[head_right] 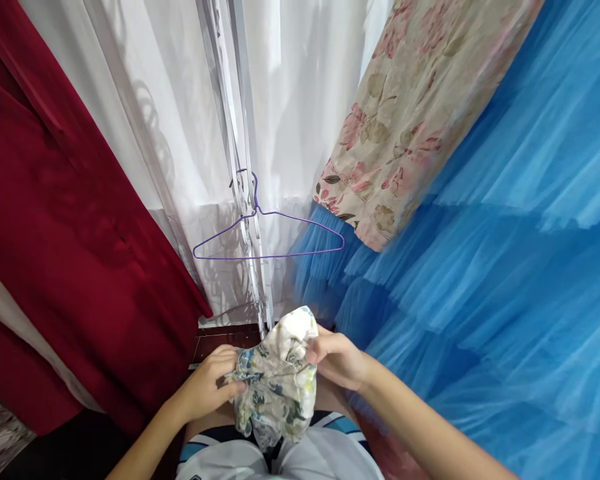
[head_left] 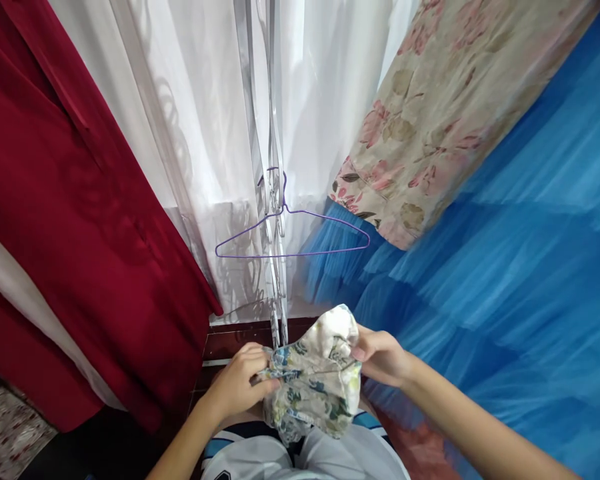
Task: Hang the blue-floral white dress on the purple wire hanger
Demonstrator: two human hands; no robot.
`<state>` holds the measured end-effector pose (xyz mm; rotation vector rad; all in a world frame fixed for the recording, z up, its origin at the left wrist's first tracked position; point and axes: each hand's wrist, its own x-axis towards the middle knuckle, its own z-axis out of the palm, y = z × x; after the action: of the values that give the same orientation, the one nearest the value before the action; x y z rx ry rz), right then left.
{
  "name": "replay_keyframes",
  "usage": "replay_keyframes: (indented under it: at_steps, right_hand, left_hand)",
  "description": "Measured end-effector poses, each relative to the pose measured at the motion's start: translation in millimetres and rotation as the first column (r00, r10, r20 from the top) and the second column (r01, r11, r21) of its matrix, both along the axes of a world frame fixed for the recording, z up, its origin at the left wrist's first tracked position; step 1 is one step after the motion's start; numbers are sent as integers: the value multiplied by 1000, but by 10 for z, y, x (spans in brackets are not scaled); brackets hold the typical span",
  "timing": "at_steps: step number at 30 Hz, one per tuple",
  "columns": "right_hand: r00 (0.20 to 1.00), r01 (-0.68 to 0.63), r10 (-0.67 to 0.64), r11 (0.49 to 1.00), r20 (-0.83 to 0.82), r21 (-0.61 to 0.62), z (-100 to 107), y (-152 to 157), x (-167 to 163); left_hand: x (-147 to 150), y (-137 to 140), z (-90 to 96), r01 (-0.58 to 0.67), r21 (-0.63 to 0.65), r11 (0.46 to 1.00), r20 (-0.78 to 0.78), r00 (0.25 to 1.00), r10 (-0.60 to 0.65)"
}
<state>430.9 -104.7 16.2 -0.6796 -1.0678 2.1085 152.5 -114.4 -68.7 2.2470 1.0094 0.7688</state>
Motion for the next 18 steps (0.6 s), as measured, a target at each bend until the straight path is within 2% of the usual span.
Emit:
replay_keyframes:
  at_steps: [2, 4, 6, 7, 9, 11, 13, 14, 16, 18]
  right_hand:
    - [998, 33, -35, 998, 43, 53, 80, -27, 114]
    - [993, 64, -73, 994, 95, 91, 159, -63, 246]
    - [977, 87, -114, 985, 181, 149, 231, -90, 406]
    - [961, 90, -136, 977, 239, 191, 261, -96, 493]
    - [912, 79, -189, 952, 364, 297, 305, -86, 665]
    - [847, 73, -277, 906, 453, 418, 324, -54, 790]
    - [799, 41, -343, 850, 494, 525, 324, -13, 828]
    - [786, 6, -353, 824, 507, 566, 319, 7, 809]
    - [772, -88, -345, 773, 533, 628, 302, 51, 704]
    - [759, -143, -366, 712, 538, 687, 278, 114, 544]
  left_hand:
    - [-22, 76, 89, -29, 59, 998, -21, 999, 31]
    - [-32, 81, 126, -91, 16, 996, 55, 994, 90]
    - [-57, 27, 163, -81, -182, 980, 203, 972, 119]
    - [-82, -7, 197, -27, -303, 953, 260, 959, 110]
    - [-167, -52, 305, 72, -441, 895, 267, 962, 54]
    - [-296, -18, 439, 51, -364, 930, 117, 993, -9]
    - [-465, 115, 553, 4, -156, 988, -100, 995, -19]
    - [-563, 214, 593, -9, -54, 999, -188, 982, -1]
    - [-777, 453, 648, -32, 84, 996, -296, 954, 55]
    - [-994, 711, 704, -115, 196, 974, -327, 929, 175]
